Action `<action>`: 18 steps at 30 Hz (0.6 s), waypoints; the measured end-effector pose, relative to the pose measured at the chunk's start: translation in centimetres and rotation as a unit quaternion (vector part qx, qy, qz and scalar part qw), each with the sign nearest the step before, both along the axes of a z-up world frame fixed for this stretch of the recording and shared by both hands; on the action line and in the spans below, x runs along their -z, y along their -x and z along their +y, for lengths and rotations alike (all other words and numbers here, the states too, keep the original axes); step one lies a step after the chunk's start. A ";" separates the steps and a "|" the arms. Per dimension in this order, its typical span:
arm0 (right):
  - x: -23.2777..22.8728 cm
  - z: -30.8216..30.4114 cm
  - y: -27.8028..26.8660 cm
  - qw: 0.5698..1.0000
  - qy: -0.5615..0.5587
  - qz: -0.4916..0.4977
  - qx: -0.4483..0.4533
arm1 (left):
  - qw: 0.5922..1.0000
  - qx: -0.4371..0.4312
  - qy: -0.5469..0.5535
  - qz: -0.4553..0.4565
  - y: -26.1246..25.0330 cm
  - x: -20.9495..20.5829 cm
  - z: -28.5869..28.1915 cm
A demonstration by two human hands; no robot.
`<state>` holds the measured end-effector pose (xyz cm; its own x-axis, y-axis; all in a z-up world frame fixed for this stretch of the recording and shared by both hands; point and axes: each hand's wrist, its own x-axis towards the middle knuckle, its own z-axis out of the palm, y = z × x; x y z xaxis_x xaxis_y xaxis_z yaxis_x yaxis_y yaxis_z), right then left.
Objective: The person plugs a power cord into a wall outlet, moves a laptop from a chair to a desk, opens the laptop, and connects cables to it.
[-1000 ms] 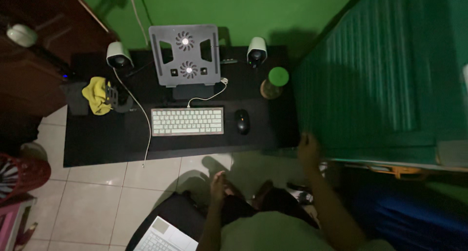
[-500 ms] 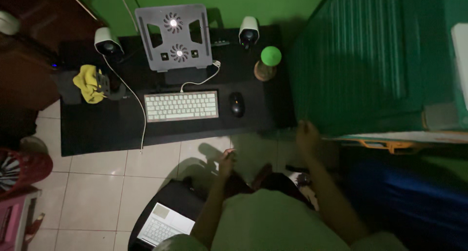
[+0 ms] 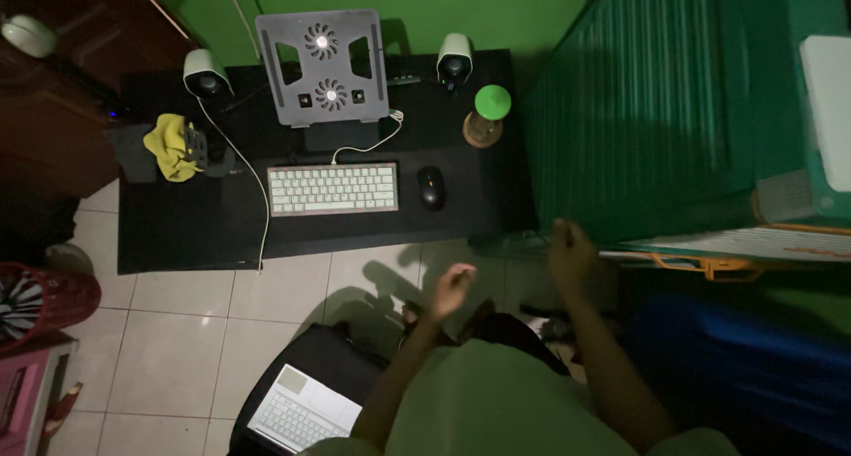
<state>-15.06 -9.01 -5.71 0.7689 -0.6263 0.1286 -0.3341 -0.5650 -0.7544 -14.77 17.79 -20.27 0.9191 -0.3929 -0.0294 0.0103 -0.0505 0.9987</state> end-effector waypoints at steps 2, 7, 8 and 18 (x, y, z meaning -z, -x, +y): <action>0.1 -0.3 0.0 0.999 -0.044 -0.009 -0.025 | 0.985 0.069 -0.104 0.117 -0.3 -2.1 -2.6; 0.0 -1.9 -5.0 0.988 0.099 0.086 -0.088 | 0.997 0.080 0.003 0.008 -1.3 -4.2 -6.9; 0.1 -2.3 -6.7 0.985 0.095 0.102 -0.096 | 0.995 0.094 0.004 0.015 -1.5 -4.3 -7.1; -0.3 -5.9 -16.1 0.990 0.030 0.134 0.000 | 0.997 0.054 0.007 0.050 1.1 -5.8 -2.8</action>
<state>1.07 -14.93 -5.41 0.7809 -0.6232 -0.0437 -0.5177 -0.6064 -0.6035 -15.86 15.02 -14.51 0.8642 -0.4903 -0.1127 0.1058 -0.0419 0.9935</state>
